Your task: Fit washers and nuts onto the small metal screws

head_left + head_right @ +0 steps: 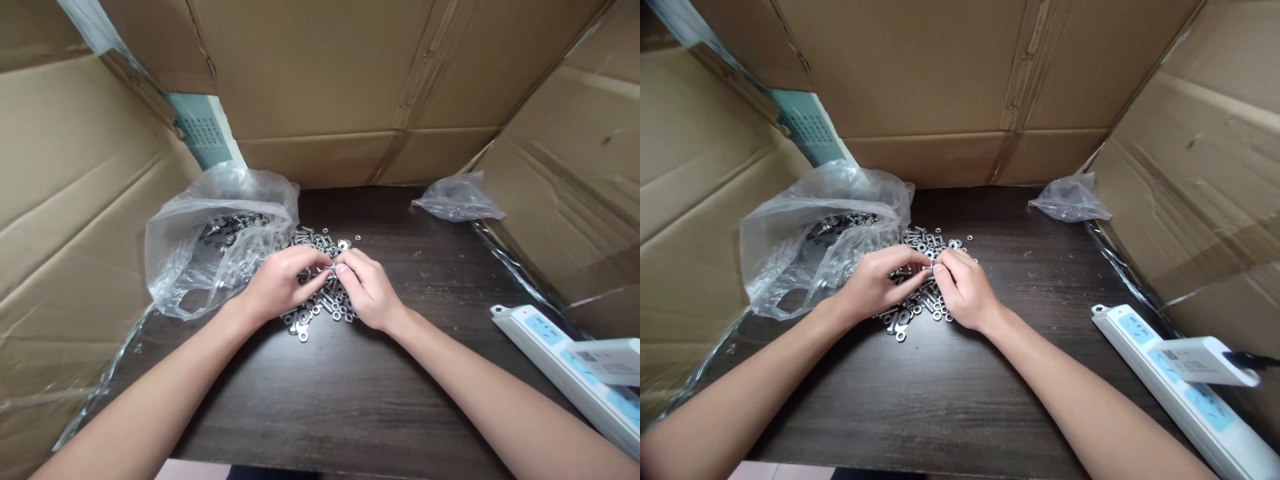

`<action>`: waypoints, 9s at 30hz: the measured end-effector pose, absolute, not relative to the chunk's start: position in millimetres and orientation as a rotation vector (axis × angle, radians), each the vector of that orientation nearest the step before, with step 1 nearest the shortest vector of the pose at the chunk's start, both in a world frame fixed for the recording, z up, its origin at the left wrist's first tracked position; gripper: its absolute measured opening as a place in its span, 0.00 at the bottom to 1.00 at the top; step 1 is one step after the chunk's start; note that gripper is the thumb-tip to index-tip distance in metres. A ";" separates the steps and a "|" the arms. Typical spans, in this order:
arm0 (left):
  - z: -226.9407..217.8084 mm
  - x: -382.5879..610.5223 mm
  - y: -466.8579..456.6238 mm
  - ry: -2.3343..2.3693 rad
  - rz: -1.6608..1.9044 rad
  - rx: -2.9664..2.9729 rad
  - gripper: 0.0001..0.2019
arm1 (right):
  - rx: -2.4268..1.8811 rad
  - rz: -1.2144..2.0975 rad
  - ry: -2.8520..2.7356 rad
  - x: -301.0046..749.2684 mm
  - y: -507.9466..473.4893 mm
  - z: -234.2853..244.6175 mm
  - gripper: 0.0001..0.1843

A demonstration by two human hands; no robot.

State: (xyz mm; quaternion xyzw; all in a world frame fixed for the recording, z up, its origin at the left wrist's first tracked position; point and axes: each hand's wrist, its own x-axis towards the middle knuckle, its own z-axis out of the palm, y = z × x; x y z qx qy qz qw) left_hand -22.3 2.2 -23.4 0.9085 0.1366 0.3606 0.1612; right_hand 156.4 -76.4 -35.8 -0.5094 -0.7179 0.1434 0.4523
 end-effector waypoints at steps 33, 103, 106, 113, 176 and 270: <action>-24.0 -24.3 3.7 0.441 1.082 2.588 0.03 | -1.286 0.427 -1.715 154.5 -78.2 -35.1 0.04; -24.3 -23.7 3.4 0.428 0.987 2.557 0.03 | -1.330 0.378 -1.763 155.6 -77.7 -33.0 0.06; -25.1 -23.0 3.3 0.428 0.992 2.563 0.03 | -1.339 0.364 -1.771 155.1 -77.7 -33.0 0.07; -24.0 -22.8 1.9 0.399 1.009 2.579 0.03 | -1.320 0.342 -1.784 154.4 -76.0 -36.7 0.13; -22.0 -21.6 -2.2 0.424 1.061 2.604 0.03 | -1.272 0.387 -1.760 156.9 -76.2 -34.0 0.09; -29.0 -25.2 3.5 0.501 0.965 2.660 0.04 | -1.409 0.364 -1.851 154.8 -72.6 -40.3 0.13</action>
